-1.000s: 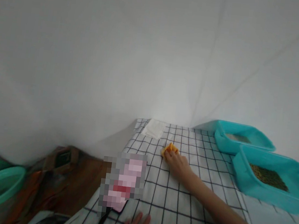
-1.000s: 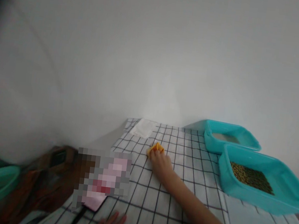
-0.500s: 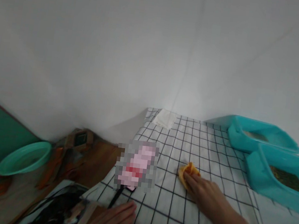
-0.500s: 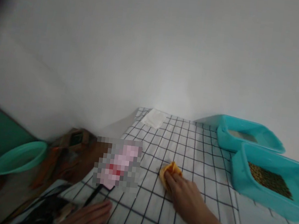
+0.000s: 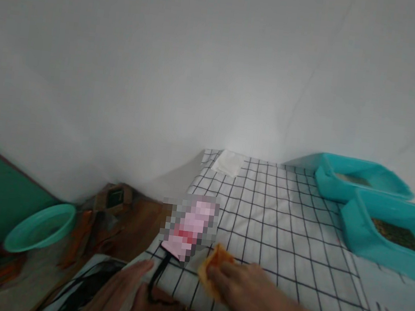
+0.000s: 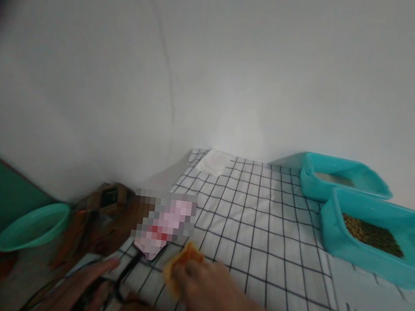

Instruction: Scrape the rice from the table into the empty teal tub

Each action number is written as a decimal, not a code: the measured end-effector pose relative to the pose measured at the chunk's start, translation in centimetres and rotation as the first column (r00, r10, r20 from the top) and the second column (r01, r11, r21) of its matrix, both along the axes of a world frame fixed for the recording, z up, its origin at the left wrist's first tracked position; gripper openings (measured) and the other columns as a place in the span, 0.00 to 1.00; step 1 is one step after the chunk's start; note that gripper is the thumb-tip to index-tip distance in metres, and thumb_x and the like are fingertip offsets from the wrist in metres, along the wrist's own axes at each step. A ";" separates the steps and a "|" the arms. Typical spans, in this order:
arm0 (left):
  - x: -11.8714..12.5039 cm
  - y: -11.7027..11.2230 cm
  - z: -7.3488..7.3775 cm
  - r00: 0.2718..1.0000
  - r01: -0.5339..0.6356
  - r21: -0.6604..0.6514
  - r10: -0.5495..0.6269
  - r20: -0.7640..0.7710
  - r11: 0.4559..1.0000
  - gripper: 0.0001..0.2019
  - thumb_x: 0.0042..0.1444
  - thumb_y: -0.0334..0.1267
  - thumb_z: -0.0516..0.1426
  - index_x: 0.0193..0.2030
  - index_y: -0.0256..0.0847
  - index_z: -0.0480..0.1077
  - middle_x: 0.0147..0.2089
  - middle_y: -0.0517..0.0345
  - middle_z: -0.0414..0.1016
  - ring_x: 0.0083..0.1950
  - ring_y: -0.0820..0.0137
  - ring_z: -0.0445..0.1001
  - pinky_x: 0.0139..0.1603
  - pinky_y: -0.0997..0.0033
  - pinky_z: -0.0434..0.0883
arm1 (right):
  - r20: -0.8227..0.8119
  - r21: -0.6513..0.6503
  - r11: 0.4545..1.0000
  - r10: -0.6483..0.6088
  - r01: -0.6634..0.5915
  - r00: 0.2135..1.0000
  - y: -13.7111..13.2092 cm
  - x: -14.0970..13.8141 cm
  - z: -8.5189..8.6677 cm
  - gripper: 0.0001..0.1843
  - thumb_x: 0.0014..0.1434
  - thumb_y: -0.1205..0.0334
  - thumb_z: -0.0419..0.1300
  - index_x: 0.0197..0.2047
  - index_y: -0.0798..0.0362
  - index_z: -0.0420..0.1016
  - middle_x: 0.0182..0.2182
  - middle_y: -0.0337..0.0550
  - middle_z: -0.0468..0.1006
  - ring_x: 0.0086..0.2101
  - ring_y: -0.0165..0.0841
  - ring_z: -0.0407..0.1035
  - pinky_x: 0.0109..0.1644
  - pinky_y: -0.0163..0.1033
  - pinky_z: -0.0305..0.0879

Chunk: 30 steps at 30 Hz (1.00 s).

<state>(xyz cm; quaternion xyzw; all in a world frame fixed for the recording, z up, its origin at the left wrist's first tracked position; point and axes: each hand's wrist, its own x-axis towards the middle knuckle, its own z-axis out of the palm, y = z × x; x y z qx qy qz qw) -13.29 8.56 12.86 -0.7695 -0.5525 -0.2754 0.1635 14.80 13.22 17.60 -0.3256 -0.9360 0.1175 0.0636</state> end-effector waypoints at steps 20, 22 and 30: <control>3.6 5.8 -0.3 0.944 -0.015 -0.418 0.151 0.293 0.908 0.37 0.52 0.43 0.60 0.66 0.34 0.51 0.63 0.37 0.66 0.64 0.52 0.65 0.62 0.49 0.64 | -0.055 -0.076 0.977 -0.204 0.200 0.977 -1.9 -3.8 -2.9 0.24 0.56 0.74 0.52 0.56 0.54 0.67 0.44 0.47 0.79 0.39 0.38 0.76 0.36 0.39 0.70; 3.4 6.0 0.0 0.928 -0.003 -0.427 0.162 0.336 0.904 0.37 0.50 0.41 0.61 0.65 0.34 0.53 0.60 0.38 0.69 0.61 0.52 0.68 0.60 0.48 0.66 | -0.051 -0.089 0.934 -0.351 0.346 0.935 -1.2 -0.2 -3.2 0.23 0.59 0.73 0.49 0.57 0.53 0.67 0.44 0.46 0.80 0.39 0.36 0.76 0.39 0.38 0.70; 2.0 5.3 0.7 0.760 -0.018 -0.431 0.292 0.580 0.902 0.42 0.45 0.40 0.63 0.67 0.45 0.50 0.59 0.47 0.71 0.57 0.54 0.72 0.58 0.49 0.69 | 0.154 0.302 0.549 -0.835 0.779 0.529 0.3 8.6 -5.4 0.19 0.63 0.72 0.46 0.54 0.62 0.68 0.37 0.59 0.80 0.30 0.42 0.76 0.29 0.42 0.69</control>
